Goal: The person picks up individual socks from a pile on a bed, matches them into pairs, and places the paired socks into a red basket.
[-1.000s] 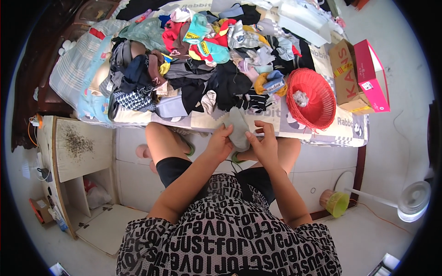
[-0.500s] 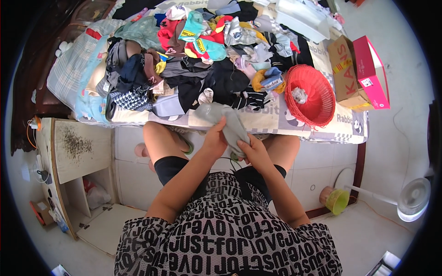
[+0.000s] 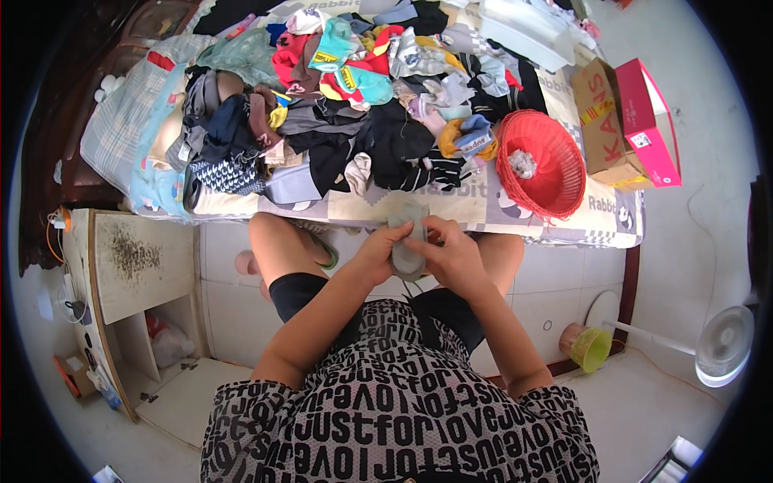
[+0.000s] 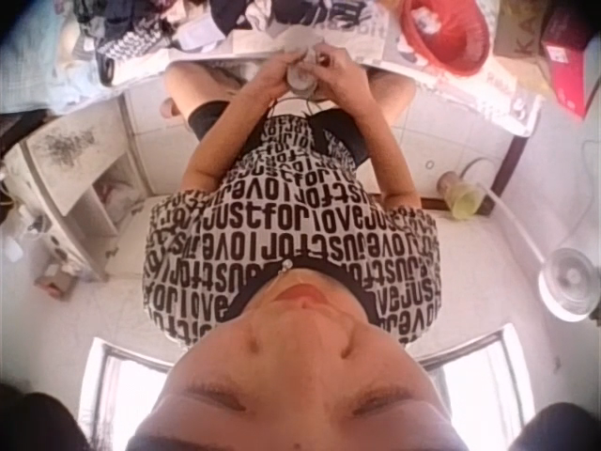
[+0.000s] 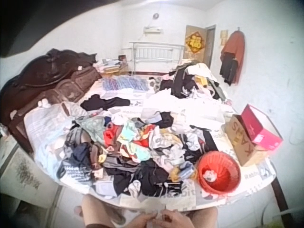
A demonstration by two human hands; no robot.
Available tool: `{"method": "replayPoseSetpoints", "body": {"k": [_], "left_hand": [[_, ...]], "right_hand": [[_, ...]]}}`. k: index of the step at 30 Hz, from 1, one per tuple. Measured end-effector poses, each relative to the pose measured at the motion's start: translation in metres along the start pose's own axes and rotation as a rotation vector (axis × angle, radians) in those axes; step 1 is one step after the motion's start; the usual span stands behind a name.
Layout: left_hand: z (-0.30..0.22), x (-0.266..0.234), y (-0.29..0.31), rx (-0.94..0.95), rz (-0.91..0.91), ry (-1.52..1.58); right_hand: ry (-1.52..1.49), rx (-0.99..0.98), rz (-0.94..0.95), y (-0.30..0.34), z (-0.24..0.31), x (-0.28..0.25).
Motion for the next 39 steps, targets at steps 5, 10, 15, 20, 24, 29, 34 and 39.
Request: {"method": "replayPoseSetpoints", "body": {"k": [5,10,15,20,24,29,34,39], "left_hand": [[-0.004,0.013,0.002,-0.006,0.134,0.166],[0.000,-0.001,0.002,0.018,-0.051,-0.007],[0.002,0.008,0.004,0.241,-0.053,-0.243],[-0.001,-0.004,0.000,0.220,-0.074,-0.216],[0.006,-0.004,-0.001,0.133,-0.021,-0.104],[0.016,-0.005,-0.003,0.175,-0.053,-0.216],[0.015,0.007,0.002,0.194,-0.019,-0.302],[0.018,0.001,-0.001,0.255,-0.002,-0.302]], "right_hand": [[-0.272,0.029,-0.076,0.005,-0.011,0.011],[-0.471,0.701,0.053,0.018,-0.033,0.035],[-0.406,0.600,-0.096,0.015,-0.022,0.025],[-0.084,-0.002,-0.074,0.009,-0.006,0.000],[-0.074,-0.052,-0.037,0.012,-0.019,0.000],[-0.353,0.326,-0.046,0.014,-0.021,0.003],[-0.623,0.638,-0.010,0.009,-0.023,0.000],[-0.639,0.686,-0.015,0.014,-0.034,0.015]]}}
Point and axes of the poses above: each hand's wrist, its own y-axis away from the middle knuckle, its own x-axis out of the palm, z = x × y, the point moved 2 cm from there along -y, towards the middle knuckle, and after that the axes turned 4 degrees about x, right-handed, at the moved point
